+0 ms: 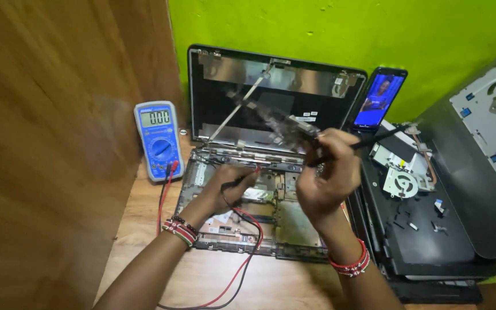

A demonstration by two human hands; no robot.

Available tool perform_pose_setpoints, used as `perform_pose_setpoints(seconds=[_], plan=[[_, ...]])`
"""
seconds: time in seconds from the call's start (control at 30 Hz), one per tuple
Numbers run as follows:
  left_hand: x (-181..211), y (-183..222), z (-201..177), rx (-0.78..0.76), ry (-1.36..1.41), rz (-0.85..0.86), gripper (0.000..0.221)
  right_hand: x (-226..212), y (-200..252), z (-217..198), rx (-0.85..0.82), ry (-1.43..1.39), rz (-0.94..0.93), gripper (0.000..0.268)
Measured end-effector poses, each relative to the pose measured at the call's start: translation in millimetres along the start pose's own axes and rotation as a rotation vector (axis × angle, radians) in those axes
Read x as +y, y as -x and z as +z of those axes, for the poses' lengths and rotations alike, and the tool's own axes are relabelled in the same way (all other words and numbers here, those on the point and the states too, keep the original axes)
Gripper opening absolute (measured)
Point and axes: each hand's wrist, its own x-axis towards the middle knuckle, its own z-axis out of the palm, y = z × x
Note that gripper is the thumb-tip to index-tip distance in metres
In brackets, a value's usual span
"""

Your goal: Checking motherboard continuity with a multimeter and performing a visual inspection of the board.

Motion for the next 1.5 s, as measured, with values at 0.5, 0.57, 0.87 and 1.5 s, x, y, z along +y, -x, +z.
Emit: perform_pose_setpoints(seconds=[0.5, 0.57, 0.87, 1.5], plan=[[-34, -6, 8, -0.083, -0.112, -0.045, 0.035, 45, -30, -12, 0.251, -0.655, 0.661, 0.035], [-31, -5, 8, -0.084, -0.087, -0.012, 0.038, 40, -35, -15, 0.264, -0.673, 0.667, 0.034], [5, -10, -19, -0.284, -0.065, 0.024, 0.046, 27, -56, -29, 0.116, -0.683, 0.82, 0.034], [33, -24, -14, -0.011, 0.677, 0.098, 0.086, 4, -69, -37, 0.058, -0.747, 0.955, 0.043]])
